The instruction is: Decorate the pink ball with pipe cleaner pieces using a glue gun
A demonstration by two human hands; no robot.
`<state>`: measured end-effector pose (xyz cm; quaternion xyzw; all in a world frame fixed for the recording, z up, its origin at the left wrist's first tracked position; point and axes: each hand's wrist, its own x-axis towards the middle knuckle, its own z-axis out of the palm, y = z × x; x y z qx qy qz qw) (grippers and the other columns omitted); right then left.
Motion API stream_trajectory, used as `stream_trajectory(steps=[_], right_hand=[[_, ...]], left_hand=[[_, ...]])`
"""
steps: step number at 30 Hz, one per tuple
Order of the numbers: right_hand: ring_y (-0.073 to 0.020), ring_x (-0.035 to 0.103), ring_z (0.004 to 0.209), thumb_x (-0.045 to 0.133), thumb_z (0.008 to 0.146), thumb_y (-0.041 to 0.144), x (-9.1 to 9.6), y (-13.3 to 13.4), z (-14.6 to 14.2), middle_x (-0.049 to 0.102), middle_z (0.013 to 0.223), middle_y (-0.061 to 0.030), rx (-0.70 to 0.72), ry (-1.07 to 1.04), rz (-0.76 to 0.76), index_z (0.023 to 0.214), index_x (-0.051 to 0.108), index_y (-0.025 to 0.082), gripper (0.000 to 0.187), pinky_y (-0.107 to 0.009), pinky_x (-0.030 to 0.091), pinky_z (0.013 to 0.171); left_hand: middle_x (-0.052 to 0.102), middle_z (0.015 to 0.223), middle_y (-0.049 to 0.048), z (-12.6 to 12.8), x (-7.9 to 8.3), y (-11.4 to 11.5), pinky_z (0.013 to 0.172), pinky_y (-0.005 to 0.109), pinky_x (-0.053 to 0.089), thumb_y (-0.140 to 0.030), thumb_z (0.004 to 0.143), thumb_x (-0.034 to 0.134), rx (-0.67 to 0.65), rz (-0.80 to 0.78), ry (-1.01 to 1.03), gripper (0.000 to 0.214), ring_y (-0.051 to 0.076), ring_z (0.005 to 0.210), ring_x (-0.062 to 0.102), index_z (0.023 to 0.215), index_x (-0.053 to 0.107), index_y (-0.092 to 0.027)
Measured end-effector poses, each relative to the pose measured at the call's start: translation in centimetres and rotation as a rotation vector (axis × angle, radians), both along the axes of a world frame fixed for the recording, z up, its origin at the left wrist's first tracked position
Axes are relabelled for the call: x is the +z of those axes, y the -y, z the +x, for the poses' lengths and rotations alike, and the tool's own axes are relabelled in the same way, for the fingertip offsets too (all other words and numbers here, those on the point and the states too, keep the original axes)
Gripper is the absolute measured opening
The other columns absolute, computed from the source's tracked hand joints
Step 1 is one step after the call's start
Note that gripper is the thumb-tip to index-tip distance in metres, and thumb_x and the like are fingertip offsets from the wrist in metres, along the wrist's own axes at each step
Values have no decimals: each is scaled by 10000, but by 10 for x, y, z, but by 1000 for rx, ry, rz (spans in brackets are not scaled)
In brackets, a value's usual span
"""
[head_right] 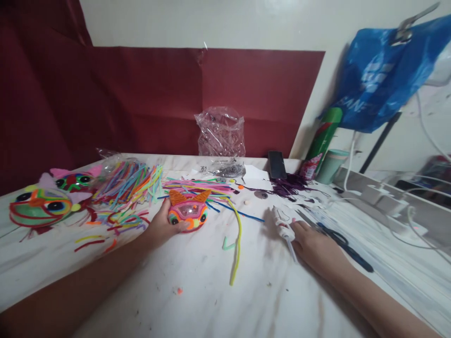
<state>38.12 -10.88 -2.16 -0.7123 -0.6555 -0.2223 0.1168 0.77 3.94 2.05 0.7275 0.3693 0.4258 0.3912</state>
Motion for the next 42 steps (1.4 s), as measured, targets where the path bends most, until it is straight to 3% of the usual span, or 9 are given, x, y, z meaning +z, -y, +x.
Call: stream_trajectory(steps=[7, 10, 13, 16, 20, 26, 29, 35, 42], right_hand=[[-273, 675, 882, 474, 850, 309, 22, 9, 7, 682, 1056, -153, 114, -28, -207, 1043, 639, 141, 305, -371, 542, 735], [-247, 671, 836, 460, 886, 324, 43, 16, 0, 696, 987, -134, 167, -50, -111, 1024, 651, 157, 289, -354, 526, 711], [-216, 654, 769, 401, 915, 240, 57, 11, -31, 695, 863, -117, 261, -52, 36, 885, 665, 170, 274, -328, 508, 665], [-198, 624, 757, 398, 901, 141, 62, -6, -85, 678, 782, -90, 542, -36, -67, 827, 655, 174, 269, -320, 497, 678], [-192, 592, 725, 455, 842, 73, 59, -23, -146, 624, 679, -38, 623, -102, -191, 650, 583, 210, 268, -326, 486, 733], [-147, 548, 634, 451, 784, 56, 53, -38, -154, 583, 648, -10, 614, -311, -164, 630, 532, 200, 225, -279, 471, 642], [-95, 471, 509, 440, 765, 107, 57, -50, -153, 544, 592, 23, 598, -599, -196, 700, 531, 183, 136, -204, 388, 478], [-58, 306, 438, 559, 732, 321, 65, -69, -183, 379, 496, 94, 481, -1511, -304, 675, 493, 188, 159, -198, 253, 446], [-62, 279, 434, 656, 695, 549, 59, -80, -200, 385, 482, 99, 560, -1614, -354, 716, 501, 196, 386, -209, 214, 436]], left_hand=[[611, 1205, 107, -3, -4, -7, 922, 423, 478, -338, 638, 747, 22, -43, -36, 705, 262, 1070, 607, 1248, 420, -208], [619, 1198, 93, -3, -5, -10, 913, 418, 488, -352, 640, 746, 31, -35, -32, 687, 259, 1061, 610, 1239, 436, -217], [619, 1203, 88, -2, -4, -9, 919, 408, 487, -352, 633, 747, 25, -15, -28, 678, 259, 1087, 596, 1228, 451, -218], [616, 1203, 83, -1, -4, -8, 920, 399, 486, -355, 634, 744, 41, -9, -36, 673, 256, 1094, 592, 1225, 450, -221], [621, 1180, 70, -2, -6, -8, 909, 389, 490, -349, 622, 751, 68, 10, -50, 670, 244, 1049, 612, 1212, 458, -231], [610, 1166, 92, -4, -5, -7, 916, 402, 470, -341, 617, 760, 28, 21, -36, 677, 256, 1063, 598, 1209, 457, -212], [595, 1143, 86, -3, -3, -5, 921, 415, 455, -306, 618, 752, 28, 58, -27, 627, 261, 1075, 573, 1169, 467, -211], [546, 1092, 71, 0, -2, 0, 923, 433, 443, -283, 561, 780, 99, 151, -82, 640, 272, 1067, 541, 1128, 492, -209], [482, 1193, 109, 2, -2, 5, 994, 460, 393, -272, 557, 770, 101, 207, -172, 710, 308, 1192, 455, 1186, 452, -190]])
